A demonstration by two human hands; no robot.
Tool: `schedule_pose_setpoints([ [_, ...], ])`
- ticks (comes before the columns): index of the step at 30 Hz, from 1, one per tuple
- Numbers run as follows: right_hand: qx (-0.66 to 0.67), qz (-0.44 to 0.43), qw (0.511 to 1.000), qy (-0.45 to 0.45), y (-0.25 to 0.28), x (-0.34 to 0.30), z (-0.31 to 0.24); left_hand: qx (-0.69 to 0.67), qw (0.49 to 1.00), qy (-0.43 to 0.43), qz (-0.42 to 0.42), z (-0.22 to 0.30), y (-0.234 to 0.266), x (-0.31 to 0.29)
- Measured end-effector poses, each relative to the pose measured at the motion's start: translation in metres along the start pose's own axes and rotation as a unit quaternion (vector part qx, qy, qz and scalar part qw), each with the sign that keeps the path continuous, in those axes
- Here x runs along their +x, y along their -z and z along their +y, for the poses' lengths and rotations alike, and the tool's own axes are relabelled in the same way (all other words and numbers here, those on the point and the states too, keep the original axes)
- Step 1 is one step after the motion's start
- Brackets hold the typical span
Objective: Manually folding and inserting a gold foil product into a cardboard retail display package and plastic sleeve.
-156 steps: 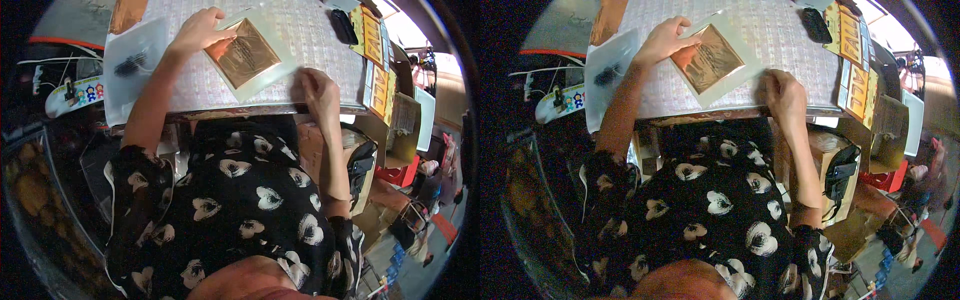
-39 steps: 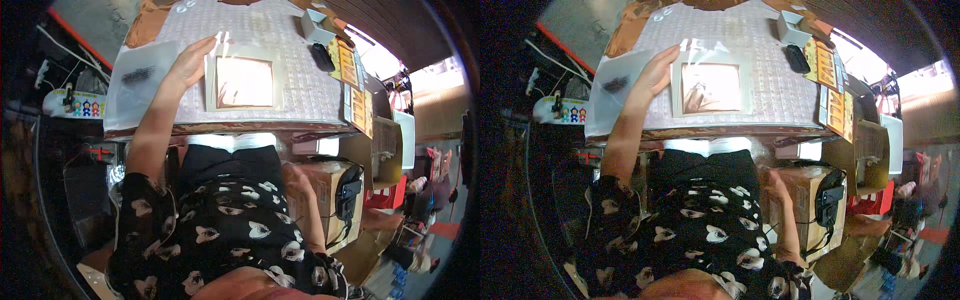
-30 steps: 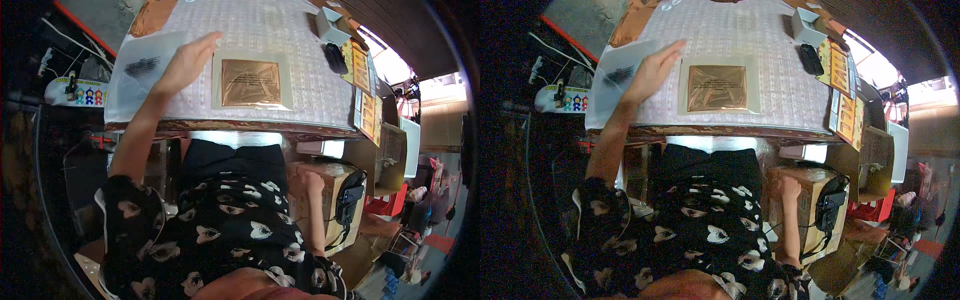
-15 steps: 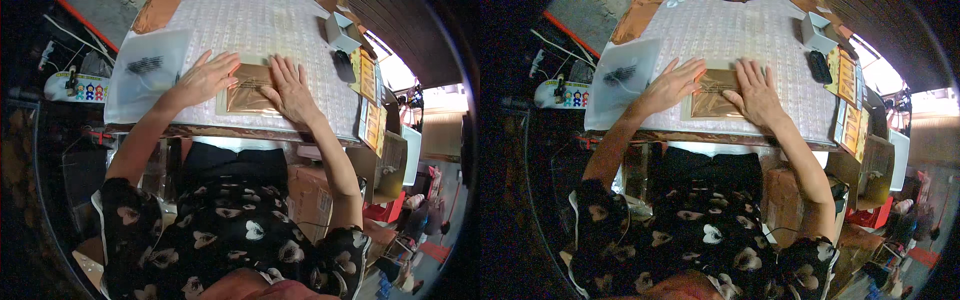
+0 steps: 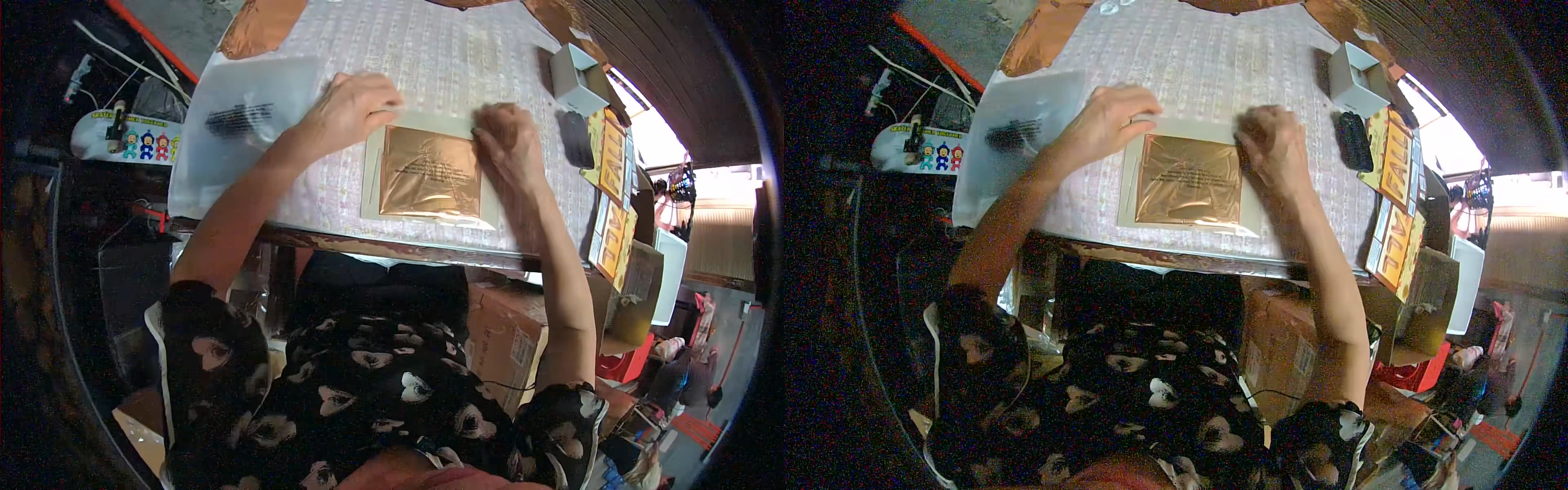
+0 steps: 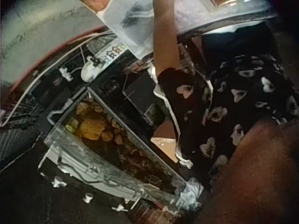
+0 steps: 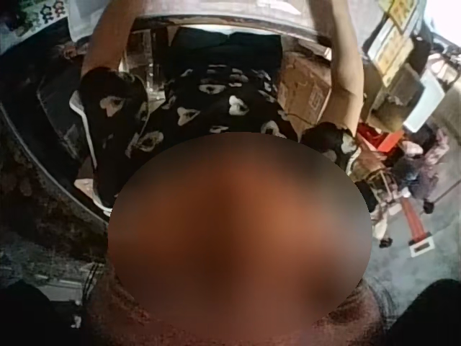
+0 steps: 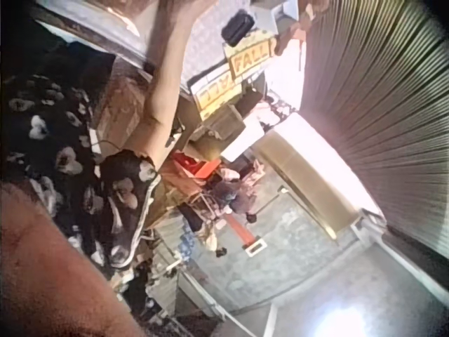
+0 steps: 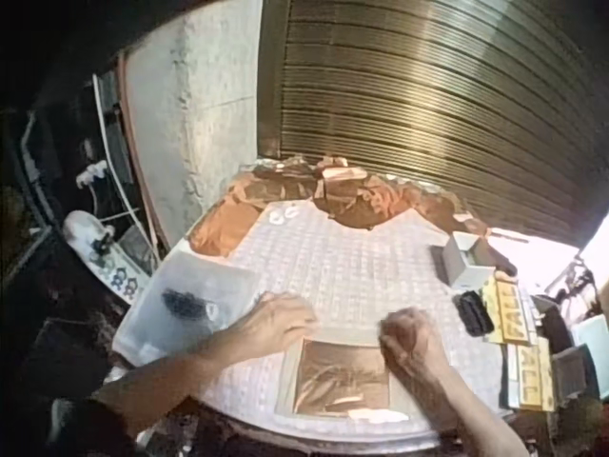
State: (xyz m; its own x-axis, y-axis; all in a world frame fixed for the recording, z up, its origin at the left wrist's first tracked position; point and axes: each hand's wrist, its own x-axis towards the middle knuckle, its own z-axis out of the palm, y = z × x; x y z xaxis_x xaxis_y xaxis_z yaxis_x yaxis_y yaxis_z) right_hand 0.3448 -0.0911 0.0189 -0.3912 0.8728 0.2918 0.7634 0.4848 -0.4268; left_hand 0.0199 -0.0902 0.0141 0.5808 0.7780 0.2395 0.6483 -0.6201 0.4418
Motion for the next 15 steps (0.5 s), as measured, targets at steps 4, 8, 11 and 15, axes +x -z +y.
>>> schedule_pose_setpoints([
  [4,0.113,0.007,0.993,-0.038,-0.001,0.010,0.022,0.018,0.993,0.020,0.114,-0.013,-0.006,0.012],
  [8,0.151,-0.041,0.987,-0.042,0.012,0.009,0.026,-0.064,0.997,0.008,0.051,-0.022,0.003,0.018],
  [11,0.161,-0.044,0.985,-0.033,0.013,0.009,0.023,-0.143,0.988,0.020,0.051,-0.026,0.001,0.021],
  [15,0.190,-0.060,0.978,-0.058,0.015,0.009,0.024,-0.209,0.975,0.076,0.009,-0.025,-0.001,0.019],
])
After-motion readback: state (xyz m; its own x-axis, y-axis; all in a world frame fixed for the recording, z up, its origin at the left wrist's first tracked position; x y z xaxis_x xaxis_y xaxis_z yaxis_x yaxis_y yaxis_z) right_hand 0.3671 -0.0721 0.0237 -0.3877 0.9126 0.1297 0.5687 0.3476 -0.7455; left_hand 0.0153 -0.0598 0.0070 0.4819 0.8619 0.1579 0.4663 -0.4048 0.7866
